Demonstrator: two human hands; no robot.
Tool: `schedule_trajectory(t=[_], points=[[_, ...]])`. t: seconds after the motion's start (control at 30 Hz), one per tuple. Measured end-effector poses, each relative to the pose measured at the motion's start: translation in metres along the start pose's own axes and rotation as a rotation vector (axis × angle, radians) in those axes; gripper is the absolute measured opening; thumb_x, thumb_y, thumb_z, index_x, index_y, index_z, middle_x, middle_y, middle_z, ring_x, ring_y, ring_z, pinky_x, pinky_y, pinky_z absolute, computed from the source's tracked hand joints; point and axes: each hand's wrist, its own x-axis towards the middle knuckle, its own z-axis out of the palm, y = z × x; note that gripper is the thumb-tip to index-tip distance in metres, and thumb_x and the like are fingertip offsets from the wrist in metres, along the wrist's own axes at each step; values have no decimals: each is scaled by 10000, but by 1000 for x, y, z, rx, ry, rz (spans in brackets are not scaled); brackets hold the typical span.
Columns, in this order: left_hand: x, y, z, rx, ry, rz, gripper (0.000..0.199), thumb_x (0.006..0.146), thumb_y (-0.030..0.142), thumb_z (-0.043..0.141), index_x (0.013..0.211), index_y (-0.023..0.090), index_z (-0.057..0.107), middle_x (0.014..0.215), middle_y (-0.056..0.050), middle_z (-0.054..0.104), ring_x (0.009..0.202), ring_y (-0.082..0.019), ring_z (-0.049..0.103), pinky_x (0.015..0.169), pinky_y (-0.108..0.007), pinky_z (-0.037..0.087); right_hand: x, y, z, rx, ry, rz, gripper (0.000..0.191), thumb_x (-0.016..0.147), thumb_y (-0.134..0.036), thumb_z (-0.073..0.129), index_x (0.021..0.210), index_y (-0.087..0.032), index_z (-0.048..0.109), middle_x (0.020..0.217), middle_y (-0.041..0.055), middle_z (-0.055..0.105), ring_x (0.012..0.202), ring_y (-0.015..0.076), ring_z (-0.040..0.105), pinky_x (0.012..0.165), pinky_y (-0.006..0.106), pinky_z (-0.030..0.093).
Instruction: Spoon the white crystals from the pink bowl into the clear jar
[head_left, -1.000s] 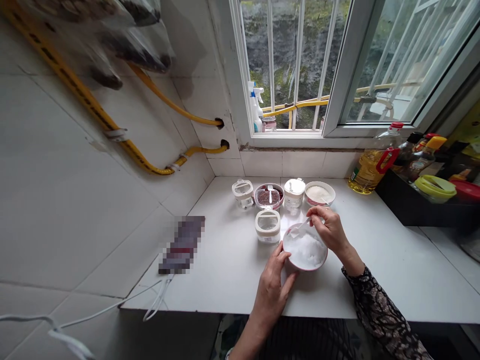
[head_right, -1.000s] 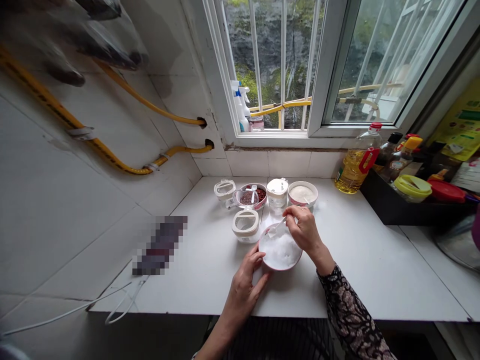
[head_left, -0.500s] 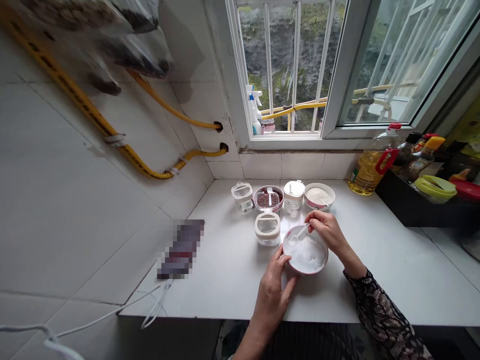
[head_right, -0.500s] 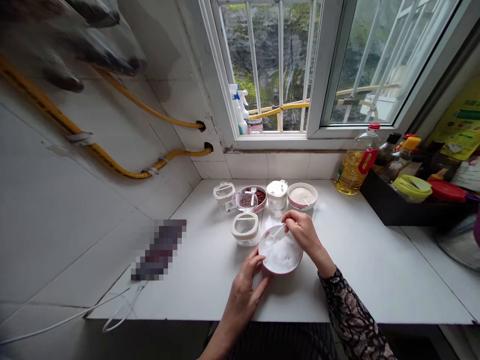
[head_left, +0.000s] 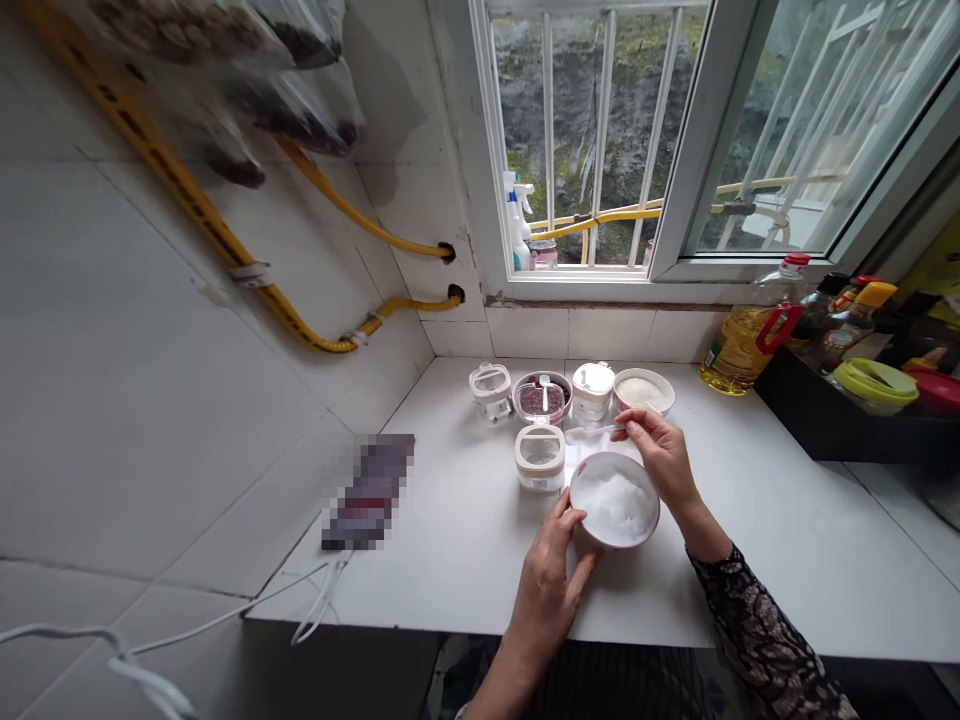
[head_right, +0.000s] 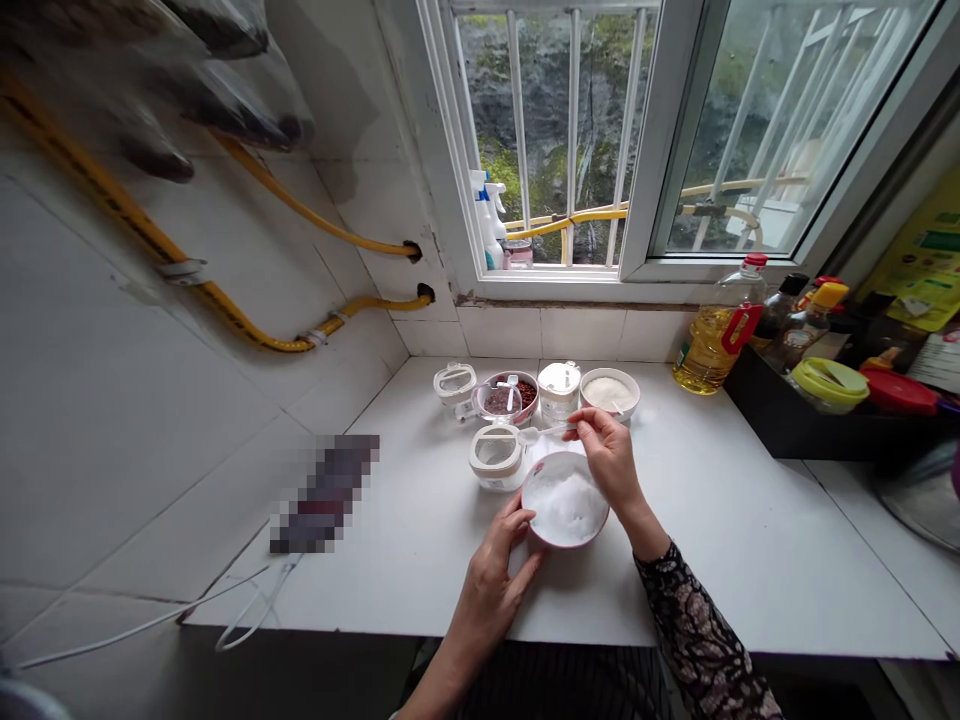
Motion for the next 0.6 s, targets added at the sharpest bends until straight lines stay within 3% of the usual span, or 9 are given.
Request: schedule_trajectory(t=[0.1,0.2,0.27,0.47,0.6], points=[[0,-1,0,4,-3,14,432,913,119,575,1311,256,475,1518,-170,496,1399,-301,527,1012,-449,592,-9,-3,17,-164,-13,-240,156,933,-281,520,946,-212,659,864,66,748,814,223,697,797,377,511],[1,0,-1,-3,-4,13,432,916,116,574,1312,257,476,1514,-164,504,1395,-292,533,1007,-443,596,-15,-4,28,-409,-172,-528,215,953,-171,468,952,-224,677,840,63,753,842,228,666,905,425,453],[1,1,-2,-3,-3,9,433,911,107,576,1307,254,482,1512,-163,507,1390,-288,538,1007,-439,596,-15,-5,28,-478,-245,-618,250,954,-136,449,945,-227,682,821,52,753,816,219,655,932,431,428],[1,2,-2,13,-5,6,419,911,123,586,1298,246,487,1512,-159,510,1406,-289,520,1031,-436,580,-7,-8,-7,-438,-2,-454,165,917,-188,514,897,-235,670,739,35,729,859,254,644,857,389,461],[1,3,-3,18,-10,-7,426,918,119,581,1308,257,478,1519,-157,502,1394,-284,535,1026,-428,581,-1,-3,-27,-566,-64,-484,180,859,-169,498,783,-236,646,653,8,672,717,223,617,894,403,439]])
